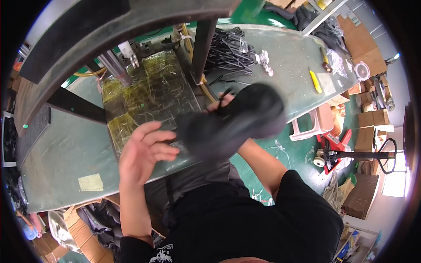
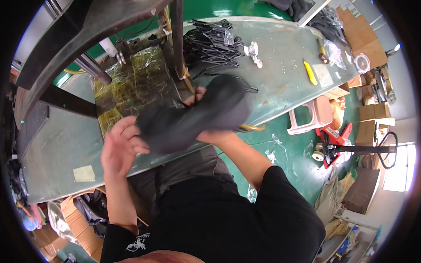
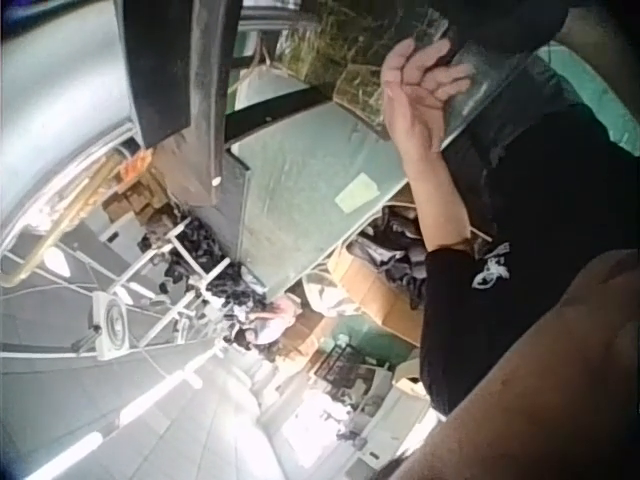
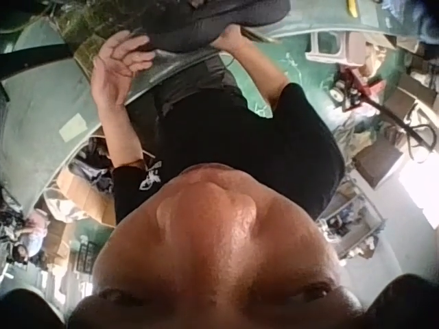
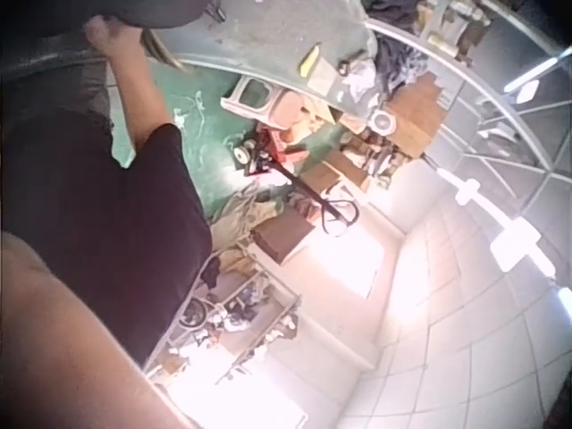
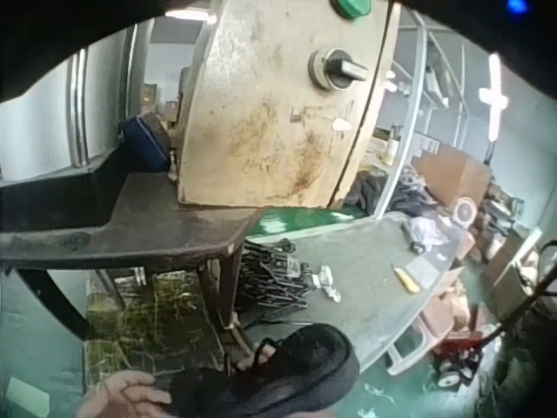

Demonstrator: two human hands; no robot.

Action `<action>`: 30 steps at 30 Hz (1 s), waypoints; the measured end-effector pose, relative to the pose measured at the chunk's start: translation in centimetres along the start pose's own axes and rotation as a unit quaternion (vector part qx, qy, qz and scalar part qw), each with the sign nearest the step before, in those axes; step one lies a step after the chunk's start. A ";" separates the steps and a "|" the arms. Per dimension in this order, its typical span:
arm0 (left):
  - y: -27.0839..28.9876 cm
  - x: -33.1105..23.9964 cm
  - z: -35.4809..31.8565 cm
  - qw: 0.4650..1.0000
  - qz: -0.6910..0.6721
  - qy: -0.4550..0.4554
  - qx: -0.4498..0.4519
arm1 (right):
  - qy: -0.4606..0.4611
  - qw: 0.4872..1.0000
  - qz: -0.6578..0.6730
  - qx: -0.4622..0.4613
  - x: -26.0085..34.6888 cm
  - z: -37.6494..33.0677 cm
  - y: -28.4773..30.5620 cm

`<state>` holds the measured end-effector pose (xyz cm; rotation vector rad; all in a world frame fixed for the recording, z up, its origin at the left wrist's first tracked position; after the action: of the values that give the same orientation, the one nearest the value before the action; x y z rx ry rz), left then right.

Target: The person is assembling bicycle saddles by inserting metal rails into the seat base and using a pneumatic press machine to secure them.

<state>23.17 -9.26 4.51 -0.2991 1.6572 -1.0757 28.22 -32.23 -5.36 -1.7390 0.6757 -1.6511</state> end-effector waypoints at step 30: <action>28.2 16.7 -54.1 0.166 0.595 0.386 -0.685 | 0.099 0.514 -0.849 0.073 11.8 2.5 5.0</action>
<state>-21.37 22.19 -27.55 0.6197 2.2247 2.1180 31.90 -44.04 -1.19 -1.9402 -1.8182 -2.7827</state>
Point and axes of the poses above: each hand's wrist, its own z-axis towards the middle knuckle, its own y-axis out of the back of the hand, x = y × z, the point moved 10 cm from there along z, towards the middle knuckle, and after that the axes turned 3 degrees about y, right-handed, at the moved point
